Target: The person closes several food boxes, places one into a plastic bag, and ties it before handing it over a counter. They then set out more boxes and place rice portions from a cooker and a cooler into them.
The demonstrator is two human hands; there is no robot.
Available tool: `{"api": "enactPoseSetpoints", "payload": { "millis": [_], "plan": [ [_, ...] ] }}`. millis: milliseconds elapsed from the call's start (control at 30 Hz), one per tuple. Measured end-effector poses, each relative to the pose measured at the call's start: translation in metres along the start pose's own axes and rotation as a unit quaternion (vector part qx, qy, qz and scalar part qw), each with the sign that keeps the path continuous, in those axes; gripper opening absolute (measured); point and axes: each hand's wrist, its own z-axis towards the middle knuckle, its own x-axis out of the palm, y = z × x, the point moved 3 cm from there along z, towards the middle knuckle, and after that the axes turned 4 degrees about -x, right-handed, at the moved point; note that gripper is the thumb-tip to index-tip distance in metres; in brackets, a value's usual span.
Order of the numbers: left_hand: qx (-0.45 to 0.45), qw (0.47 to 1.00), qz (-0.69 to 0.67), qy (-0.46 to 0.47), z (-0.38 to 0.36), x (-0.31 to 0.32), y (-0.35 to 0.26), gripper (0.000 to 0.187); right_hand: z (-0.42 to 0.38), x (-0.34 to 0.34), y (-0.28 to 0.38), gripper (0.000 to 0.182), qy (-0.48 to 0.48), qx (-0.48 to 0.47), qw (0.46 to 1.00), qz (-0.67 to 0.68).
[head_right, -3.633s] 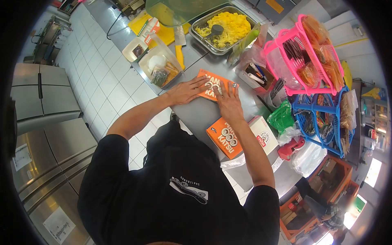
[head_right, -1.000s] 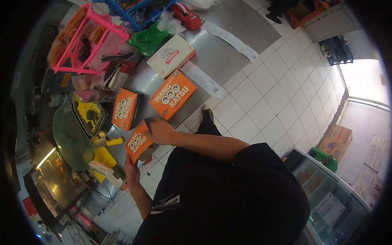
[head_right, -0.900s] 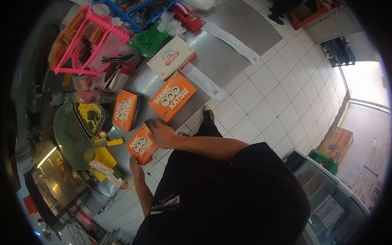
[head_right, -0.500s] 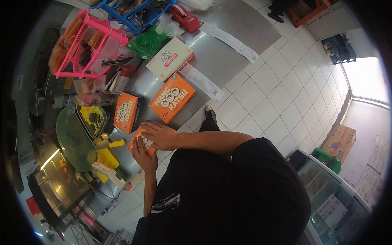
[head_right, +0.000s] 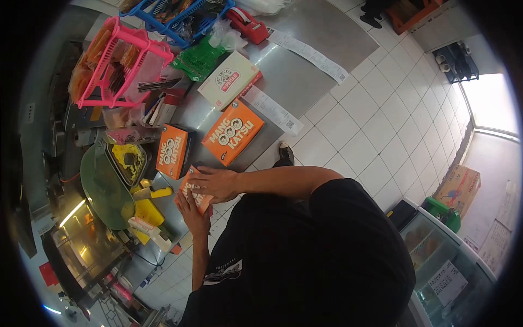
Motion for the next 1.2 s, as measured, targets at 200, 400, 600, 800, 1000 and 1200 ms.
{"api": "enactPoseSetpoints", "payload": {
  "millis": [200, 400, 600, 800, 1000, 1200],
  "plan": [
    [0.028, 0.998, -0.063, -0.010, -0.003, -0.009, 0.002, 0.081, 0.000, 0.003, -0.015, 0.061, 0.046, -0.065, 0.996, 0.046],
    [0.092, 0.994, -0.008, 0.059, -0.002, -0.009, 0.026, 0.075, 0.004, 0.014, -0.016, 0.052, 0.053, -0.078, 0.995, -0.031],
    [0.065, 0.993, -0.063, 0.080, -0.004, -0.014, 0.036, 0.070, 0.014, 0.016, -0.008, 0.046, 0.089, 0.006, 0.996, -0.028],
    [-0.050, 0.962, -0.255, -0.080, -0.022, 0.008, 0.024, 0.083, -0.003, 0.016, 0.003, 0.064, -0.100, 0.013, 0.982, 0.158],
    [-0.144, 0.983, -0.095, 0.055, 0.008, -0.039, 0.003, 0.119, -0.002, 0.040, 0.000, 0.079, -0.125, 0.309, 0.890, 0.312],
    [-0.018, 0.996, -0.005, 0.088, 0.055, -0.030, -0.018, 0.119, -0.003, 0.035, 0.004, 0.079, -0.096, 0.299, 0.903, 0.294]
  ]
}}
